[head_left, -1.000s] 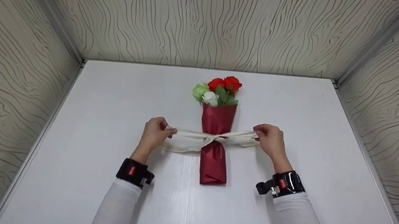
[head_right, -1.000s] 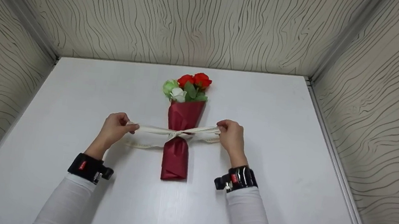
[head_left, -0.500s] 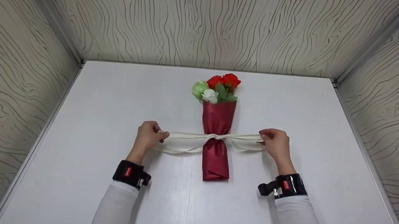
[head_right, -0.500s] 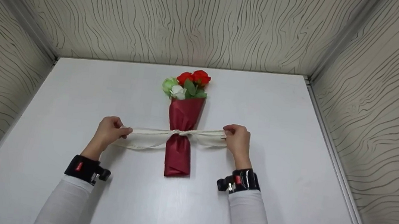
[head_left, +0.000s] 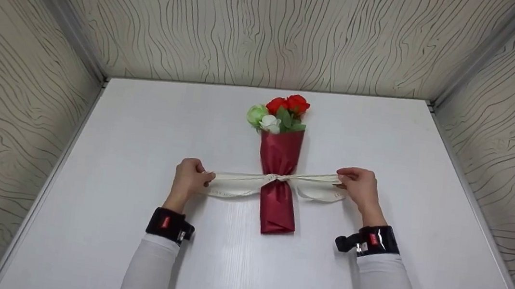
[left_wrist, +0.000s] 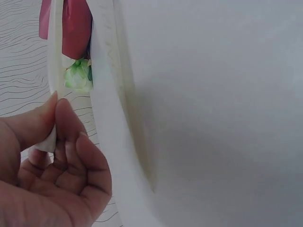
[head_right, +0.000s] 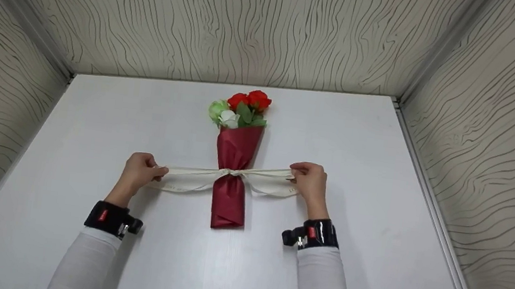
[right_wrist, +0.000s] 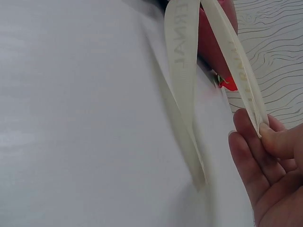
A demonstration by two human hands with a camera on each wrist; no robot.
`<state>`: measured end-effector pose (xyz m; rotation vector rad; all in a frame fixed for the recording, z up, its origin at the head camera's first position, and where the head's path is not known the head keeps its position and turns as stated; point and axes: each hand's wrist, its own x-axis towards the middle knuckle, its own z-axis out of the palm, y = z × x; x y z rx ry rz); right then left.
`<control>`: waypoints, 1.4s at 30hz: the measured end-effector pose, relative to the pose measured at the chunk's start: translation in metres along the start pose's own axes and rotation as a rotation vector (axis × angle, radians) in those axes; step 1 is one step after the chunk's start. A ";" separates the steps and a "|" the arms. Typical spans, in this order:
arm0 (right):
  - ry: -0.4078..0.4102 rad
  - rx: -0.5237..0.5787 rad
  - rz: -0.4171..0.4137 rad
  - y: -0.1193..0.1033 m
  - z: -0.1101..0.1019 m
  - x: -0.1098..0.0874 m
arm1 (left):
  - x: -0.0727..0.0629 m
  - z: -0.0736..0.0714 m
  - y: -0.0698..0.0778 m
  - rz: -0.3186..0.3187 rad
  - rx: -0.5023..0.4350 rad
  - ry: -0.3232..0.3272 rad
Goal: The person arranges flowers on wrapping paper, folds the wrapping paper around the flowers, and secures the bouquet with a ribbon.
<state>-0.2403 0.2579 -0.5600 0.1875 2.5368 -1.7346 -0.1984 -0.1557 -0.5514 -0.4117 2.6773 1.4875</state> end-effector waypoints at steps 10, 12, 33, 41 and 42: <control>-0.068 0.001 -0.001 0.005 0.006 -0.003 | -0.004 -0.004 -0.010 -0.002 0.039 0.004; -0.077 -0.031 -0.018 0.003 0.006 -0.003 | -0.003 -0.007 -0.009 0.004 0.028 -0.001; -0.027 -0.215 -0.182 -0.025 0.028 0.019 | 0.031 0.006 0.031 0.094 0.148 0.023; -0.083 -0.248 -0.163 -0.022 0.027 0.018 | 0.034 0.011 0.025 0.015 0.141 -0.099; -0.080 -0.253 -0.169 -0.023 0.025 0.017 | 0.033 0.011 0.023 0.012 0.130 -0.102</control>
